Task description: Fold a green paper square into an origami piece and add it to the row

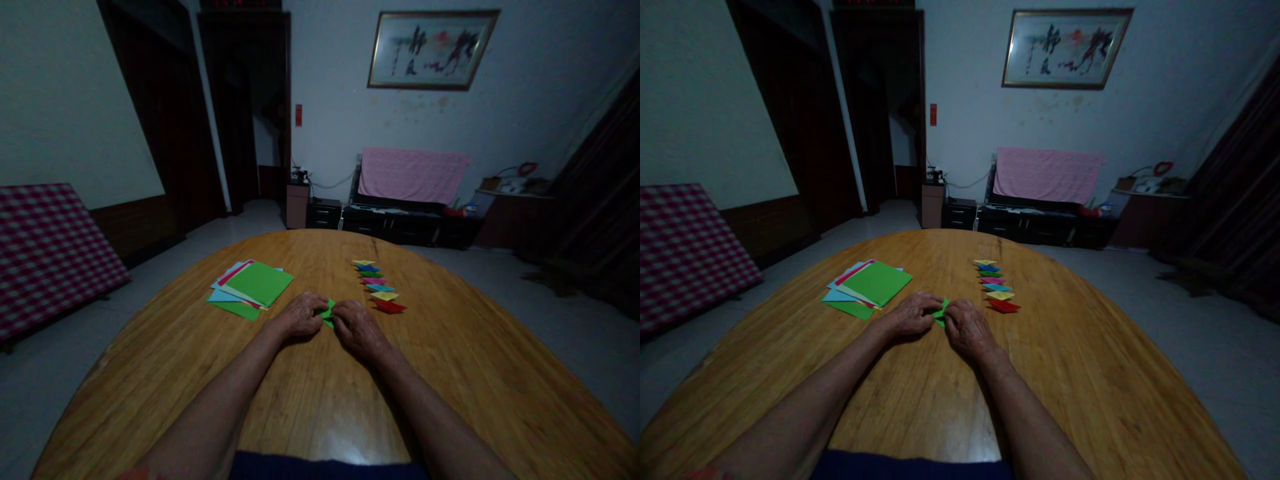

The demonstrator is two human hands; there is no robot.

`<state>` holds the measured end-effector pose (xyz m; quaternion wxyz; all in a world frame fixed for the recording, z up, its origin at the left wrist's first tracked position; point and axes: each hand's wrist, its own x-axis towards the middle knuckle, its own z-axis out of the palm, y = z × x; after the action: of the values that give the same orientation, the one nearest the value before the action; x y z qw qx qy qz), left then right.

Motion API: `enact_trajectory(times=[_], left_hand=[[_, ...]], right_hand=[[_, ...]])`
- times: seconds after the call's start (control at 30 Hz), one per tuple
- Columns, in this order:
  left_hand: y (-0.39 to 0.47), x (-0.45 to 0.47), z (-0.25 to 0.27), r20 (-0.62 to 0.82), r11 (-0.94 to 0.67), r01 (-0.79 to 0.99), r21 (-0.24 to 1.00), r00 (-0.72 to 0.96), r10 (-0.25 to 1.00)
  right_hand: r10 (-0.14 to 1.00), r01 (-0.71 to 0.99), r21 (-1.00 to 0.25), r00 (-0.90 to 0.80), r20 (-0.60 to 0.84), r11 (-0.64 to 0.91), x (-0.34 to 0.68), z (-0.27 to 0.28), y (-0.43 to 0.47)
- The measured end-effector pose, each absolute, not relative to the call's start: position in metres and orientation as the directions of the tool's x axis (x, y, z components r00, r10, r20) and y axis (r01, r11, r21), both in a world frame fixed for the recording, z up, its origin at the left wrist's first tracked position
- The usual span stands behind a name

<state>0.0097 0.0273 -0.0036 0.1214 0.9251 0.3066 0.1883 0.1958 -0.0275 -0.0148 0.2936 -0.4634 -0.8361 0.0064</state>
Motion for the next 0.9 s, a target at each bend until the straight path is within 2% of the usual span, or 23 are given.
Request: enact_trajectory(times=[0.17, 0.37, 0.67, 0.9], left_hand=[[0.029, 0.009, -0.005, 0.277, -0.763, 0.538, 0.359, 0.719, 0.637], [0.026, 0.011, 0.000, 0.254, -0.661, 0.675, 0.329, 0.611, 0.750], [0.028, 0.017, -0.003, 0.288, -0.607, 0.637, 0.476, 0.539, 0.792], [0.034, 0.018, -0.011, 0.271, -0.538, 0.513, 0.669, 0.506, 0.819]], right_hand=[[0.825, 0.816, -0.298, -0.336, 0.454, 0.496, 0.193, -0.013, -0.024], [0.876, 0.834, -0.383, -0.221, 0.429, 0.398, 0.189, -0.010, -0.016], [0.923, 0.828, -0.466, -0.146, 0.358, 0.311, 0.189, -0.004, -0.004], [0.933, 0.765, -0.551, -0.181, 0.311, 0.332, 0.195, -0.005, 0.005]])
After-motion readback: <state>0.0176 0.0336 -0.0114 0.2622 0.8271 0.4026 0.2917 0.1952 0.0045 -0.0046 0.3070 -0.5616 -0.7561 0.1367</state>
